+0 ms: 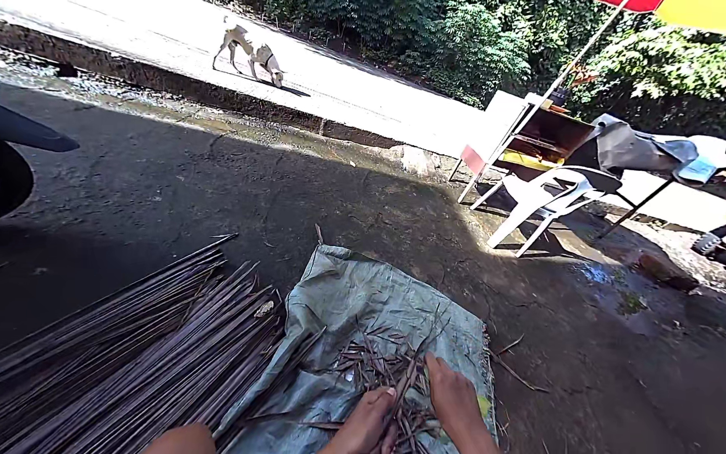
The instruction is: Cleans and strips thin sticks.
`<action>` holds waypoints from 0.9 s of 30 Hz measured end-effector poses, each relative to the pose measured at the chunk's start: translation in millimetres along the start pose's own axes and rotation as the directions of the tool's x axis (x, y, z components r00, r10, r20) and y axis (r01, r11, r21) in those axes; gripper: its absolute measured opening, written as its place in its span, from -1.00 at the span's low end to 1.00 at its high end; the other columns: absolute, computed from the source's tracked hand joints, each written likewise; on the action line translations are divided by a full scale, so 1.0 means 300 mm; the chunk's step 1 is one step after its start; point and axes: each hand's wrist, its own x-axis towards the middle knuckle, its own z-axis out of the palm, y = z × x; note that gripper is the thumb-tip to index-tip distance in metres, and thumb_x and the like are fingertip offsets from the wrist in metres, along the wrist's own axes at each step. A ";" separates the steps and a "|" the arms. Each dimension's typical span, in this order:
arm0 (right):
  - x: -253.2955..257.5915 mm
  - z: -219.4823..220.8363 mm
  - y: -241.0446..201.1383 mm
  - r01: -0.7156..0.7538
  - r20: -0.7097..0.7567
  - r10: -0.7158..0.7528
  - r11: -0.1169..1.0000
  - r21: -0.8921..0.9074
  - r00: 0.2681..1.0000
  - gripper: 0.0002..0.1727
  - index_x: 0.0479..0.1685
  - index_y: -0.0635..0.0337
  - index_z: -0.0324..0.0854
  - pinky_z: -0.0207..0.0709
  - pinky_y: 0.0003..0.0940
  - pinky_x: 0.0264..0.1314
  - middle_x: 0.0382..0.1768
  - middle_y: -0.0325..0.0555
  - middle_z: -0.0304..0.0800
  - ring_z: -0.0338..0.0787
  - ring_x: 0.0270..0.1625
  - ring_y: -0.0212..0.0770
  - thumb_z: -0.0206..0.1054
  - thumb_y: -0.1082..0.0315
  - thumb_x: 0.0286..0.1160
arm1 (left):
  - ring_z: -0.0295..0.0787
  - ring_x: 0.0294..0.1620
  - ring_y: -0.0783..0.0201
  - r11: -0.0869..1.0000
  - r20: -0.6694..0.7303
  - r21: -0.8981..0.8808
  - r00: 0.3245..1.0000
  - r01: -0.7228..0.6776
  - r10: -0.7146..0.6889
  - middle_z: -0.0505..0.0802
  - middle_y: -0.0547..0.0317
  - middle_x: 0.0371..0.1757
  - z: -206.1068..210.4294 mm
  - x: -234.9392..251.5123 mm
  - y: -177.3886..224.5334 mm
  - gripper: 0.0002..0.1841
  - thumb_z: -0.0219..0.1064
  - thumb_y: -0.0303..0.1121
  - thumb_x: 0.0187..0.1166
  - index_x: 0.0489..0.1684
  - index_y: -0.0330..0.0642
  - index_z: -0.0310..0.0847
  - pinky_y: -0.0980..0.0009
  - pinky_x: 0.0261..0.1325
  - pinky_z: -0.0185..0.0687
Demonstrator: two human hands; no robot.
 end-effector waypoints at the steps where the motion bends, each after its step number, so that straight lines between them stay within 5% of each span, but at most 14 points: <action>1: 0.024 -0.017 0.029 -0.086 0.017 0.087 0.996 -0.013 0.996 -0.59 0.50 0.28 0.52 0.61 0.25 0.19 0.22 0.31 0.78 0.83 0.18 0.33 0.04 0.51 0.74 | 0.19 -0.88 0.61 1.000 0.013 -0.009 1.000 0.003 -0.003 0.39 0.42 -0.81 0.003 -0.007 0.003 -0.60 -0.35 -0.30 0.94 -0.23 -0.15 0.39 0.71 -0.76 0.13; 5: 0.097 -0.056 0.165 -0.305 0.024 0.304 0.951 0.058 0.952 -0.59 0.53 0.24 0.48 0.58 0.25 0.29 0.19 0.31 0.81 0.79 0.29 0.34 0.02 0.46 0.78 | 0.21 -0.87 0.61 0.999 0.002 -0.033 1.000 0.012 -0.012 0.42 0.42 -0.80 -0.008 -0.033 -0.022 -0.59 -0.35 -0.31 0.94 -0.21 -0.18 0.42 0.71 -0.76 0.15; 12: -0.056 0.025 -0.052 0.152 0.136 -0.163 0.984 0.091 0.977 -0.67 0.29 0.37 0.64 0.60 0.31 0.16 0.08 0.36 0.83 0.84 0.13 0.38 0.13 0.51 0.67 | 0.25 -0.87 0.54 0.998 -0.073 0.051 0.997 -0.021 0.024 0.45 0.34 -0.77 -0.031 0.005 -0.035 -0.64 -0.33 -0.27 0.95 -0.05 -0.20 0.39 0.65 -0.74 0.22; 17: 0.043 -0.023 0.021 -0.129 0.119 0.139 0.988 -0.084 0.983 -0.60 0.50 0.25 0.51 0.59 0.22 0.23 0.26 0.27 0.77 0.81 0.22 0.30 0.01 0.50 0.77 | 0.28 -0.80 0.51 0.980 -0.032 0.196 0.999 -0.018 0.025 0.45 0.34 -0.69 -0.006 0.003 -0.043 -0.65 -0.30 -0.27 0.95 0.01 -0.23 0.39 0.60 -0.64 0.26; 22: 0.102 -0.063 0.145 -0.339 0.089 0.334 0.939 0.057 0.938 -0.57 0.56 0.22 0.47 0.55 0.23 0.35 0.27 0.30 0.78 0.75 0.37 0.29 0.01 0.45 0.79 | 0.29 -0.81 0.50 0.974 -0.051 0.225 0.998 -0.021 0.034 0.47 0.32 -0.70 -0.023 -0.005 -0.042 -0.66 -0.29 -0.27 0.95 0.01 -0.23 0.39 0.60 -0.66 0.28; 23: 0.107 -0.062 0.164 -0.314 0.091 0.303 0.934 0.168 0.949 -0.60 0.52 0.25 0.52 0.55 0.20 0.35 0.21 0.32 0.79 0.77 0.32 0.28 0.05 0.42 0.80 | 0.32 -0.80 0.48 0.971 -0.060 0.238 0.998 -0.014 0.029 0.49 0.30 -0.68 -0.029 -0.003 -0.047 -0.66 -0.28 -0.25 0.95 0.03 -0.23 0.39 0.58 -0.65 0.30; 25: 0.103 -0.023 0.176 -0.191 0.034 0.202 0.839 0.510 0.979 -0.69 0.25 0.45 0.59 0.54 -0.02 0.04 -0.21 0.22 0.71 0.69 -0.16 0.08 0.32 0.45 0.65 | 0.36 -0.79 0.47 0.975 -0.078 0.222 0.996 -0.018 0.036 0.52 0.27 -0.65 -0.037 0.004 -0.055 -0.68 -0.27 -0.24 0.95 0.07 -0.22 0.36 0.56 -0.63 0.36; 27: 0.081 0.041 0.133 -0.117 0.018 0.180 0.559 0.821 0.983 -0.75 -0.18 0.39 0.45 0.40 -0.44 -0.43 -0.54 -0.15 0.45 0.43 -0.56 -0.34 0.46 0.68 0.33 | 0.38 -0.78 0.47 0.991 -0.119 0.134 0.992 -0.029 0.045 0.53 0.26 -0.63 -0.033 0.008 -0.051 -0.70 -0.27 -0.26 0.95 0.08 -0.24 0.32 0.58 -0.63 0.38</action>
